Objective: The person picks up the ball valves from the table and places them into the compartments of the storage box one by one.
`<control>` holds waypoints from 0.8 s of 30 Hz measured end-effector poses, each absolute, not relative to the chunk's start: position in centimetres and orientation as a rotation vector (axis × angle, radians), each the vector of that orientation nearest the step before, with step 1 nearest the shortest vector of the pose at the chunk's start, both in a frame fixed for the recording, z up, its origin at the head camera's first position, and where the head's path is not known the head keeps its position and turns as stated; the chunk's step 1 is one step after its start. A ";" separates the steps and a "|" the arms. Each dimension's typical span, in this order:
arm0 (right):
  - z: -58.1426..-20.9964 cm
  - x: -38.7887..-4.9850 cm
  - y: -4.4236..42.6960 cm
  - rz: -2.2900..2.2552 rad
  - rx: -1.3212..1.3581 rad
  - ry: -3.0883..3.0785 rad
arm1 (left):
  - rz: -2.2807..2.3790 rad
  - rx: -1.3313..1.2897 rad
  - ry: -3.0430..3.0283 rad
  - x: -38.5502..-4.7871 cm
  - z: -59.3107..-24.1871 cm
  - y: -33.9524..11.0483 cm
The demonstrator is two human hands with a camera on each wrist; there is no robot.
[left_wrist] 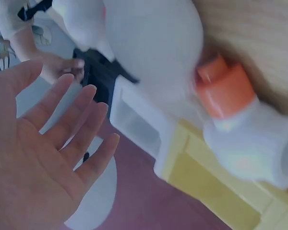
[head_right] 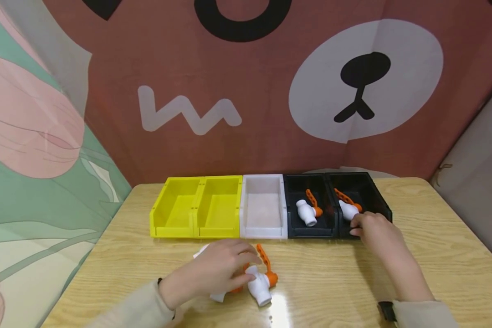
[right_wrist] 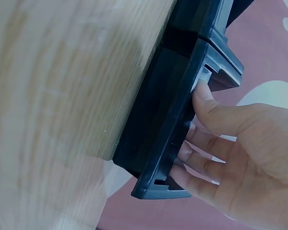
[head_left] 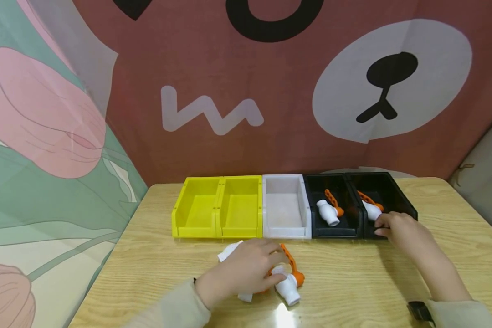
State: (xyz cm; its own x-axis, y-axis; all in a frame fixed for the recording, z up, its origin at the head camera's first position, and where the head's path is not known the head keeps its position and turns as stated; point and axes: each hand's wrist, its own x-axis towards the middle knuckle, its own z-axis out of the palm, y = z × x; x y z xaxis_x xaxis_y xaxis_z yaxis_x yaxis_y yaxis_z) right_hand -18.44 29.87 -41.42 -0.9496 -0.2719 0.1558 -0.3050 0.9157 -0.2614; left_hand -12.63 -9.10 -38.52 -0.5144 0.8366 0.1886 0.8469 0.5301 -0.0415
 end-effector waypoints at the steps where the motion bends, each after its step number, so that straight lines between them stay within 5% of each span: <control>1: -41.4 -18.4 29.9 0.434 0.447 -2.962 | -0.075 -1.450 -2.575 -12.5 -38.7 -8.9; 24: -41.1 -18.4 29.8 0.453 0.437 -2.980 | 0.352 -1.263 -2.789 -9.7 -40.9 -5.8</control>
State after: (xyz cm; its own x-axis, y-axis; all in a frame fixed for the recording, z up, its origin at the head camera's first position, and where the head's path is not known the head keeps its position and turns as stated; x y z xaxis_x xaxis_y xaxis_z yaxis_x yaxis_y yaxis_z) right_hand -18.44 29.76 -41.13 -0.9543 -0.2661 0.1362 -0.2946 0.9147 -0.2766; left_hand -9.72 -5.82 -40.92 -0.6624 0.7481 -0.0396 0.7345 0.6382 -0.2307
